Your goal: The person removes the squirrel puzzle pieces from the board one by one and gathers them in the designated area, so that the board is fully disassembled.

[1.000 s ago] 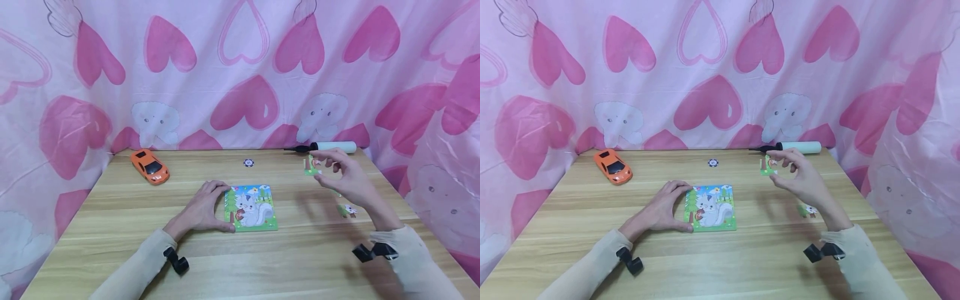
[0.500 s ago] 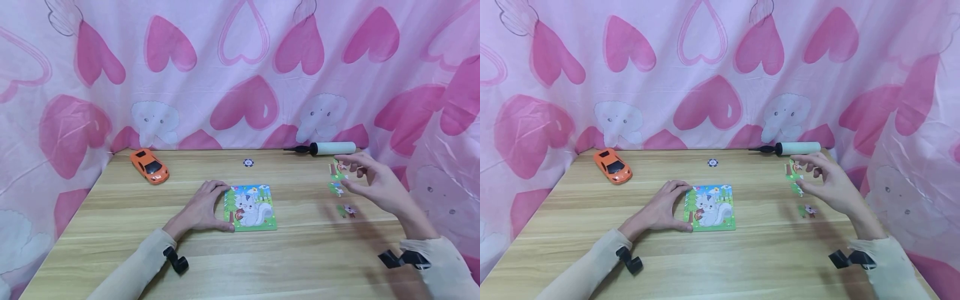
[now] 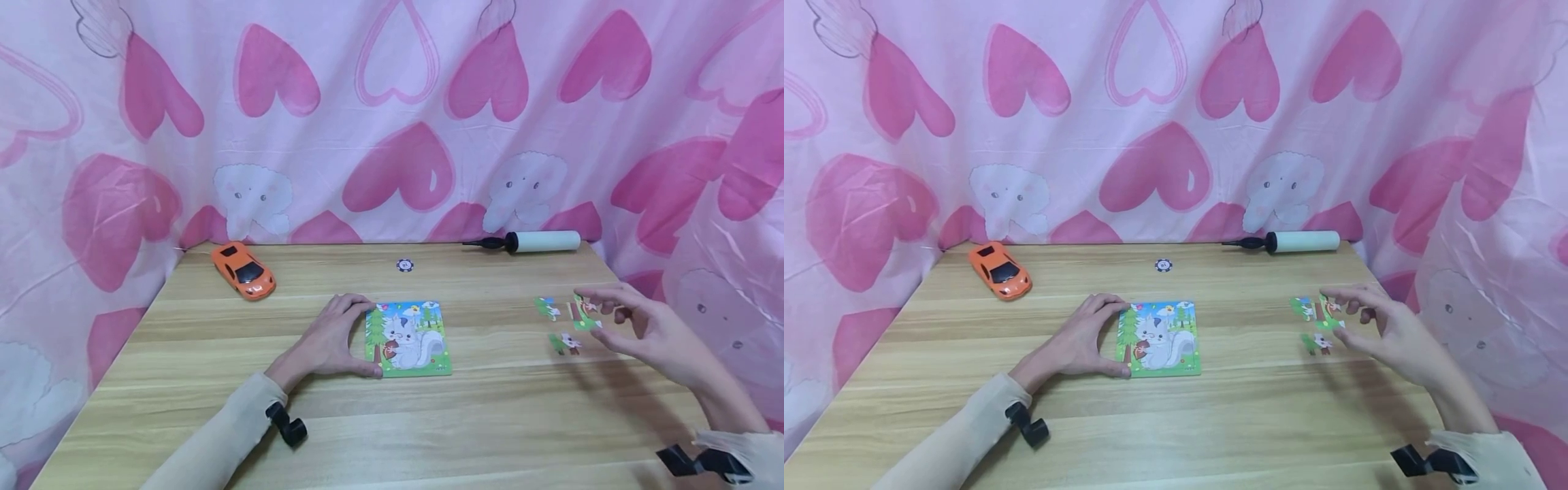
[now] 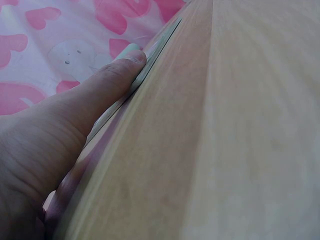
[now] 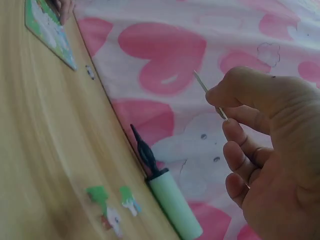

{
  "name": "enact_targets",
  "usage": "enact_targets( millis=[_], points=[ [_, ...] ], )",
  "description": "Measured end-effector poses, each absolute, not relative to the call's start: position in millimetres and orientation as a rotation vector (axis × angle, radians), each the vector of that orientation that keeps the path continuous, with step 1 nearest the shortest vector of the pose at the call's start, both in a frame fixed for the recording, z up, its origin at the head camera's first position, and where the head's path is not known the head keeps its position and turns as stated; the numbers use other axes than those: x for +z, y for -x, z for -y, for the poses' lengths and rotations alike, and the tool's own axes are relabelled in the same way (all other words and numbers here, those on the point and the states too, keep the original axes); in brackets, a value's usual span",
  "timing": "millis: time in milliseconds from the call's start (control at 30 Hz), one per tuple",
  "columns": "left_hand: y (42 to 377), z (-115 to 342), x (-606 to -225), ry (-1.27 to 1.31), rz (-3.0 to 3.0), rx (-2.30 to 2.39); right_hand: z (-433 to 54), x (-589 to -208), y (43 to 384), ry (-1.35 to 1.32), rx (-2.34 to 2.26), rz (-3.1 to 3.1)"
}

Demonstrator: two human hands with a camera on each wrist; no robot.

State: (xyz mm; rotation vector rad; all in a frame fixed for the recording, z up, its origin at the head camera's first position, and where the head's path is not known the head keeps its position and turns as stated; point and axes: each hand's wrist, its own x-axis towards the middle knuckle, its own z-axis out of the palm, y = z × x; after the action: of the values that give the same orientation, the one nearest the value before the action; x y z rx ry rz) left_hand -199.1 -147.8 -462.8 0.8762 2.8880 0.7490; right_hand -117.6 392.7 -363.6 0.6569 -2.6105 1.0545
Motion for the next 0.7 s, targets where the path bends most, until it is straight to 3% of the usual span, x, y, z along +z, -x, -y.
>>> enact_targets(
  millis=[700],
  points=[
    [199, 147, -462, -0.866, -2.882, 0.758, -419, -430, 78, -0.752, 1.299, 2.776]
  ],
)
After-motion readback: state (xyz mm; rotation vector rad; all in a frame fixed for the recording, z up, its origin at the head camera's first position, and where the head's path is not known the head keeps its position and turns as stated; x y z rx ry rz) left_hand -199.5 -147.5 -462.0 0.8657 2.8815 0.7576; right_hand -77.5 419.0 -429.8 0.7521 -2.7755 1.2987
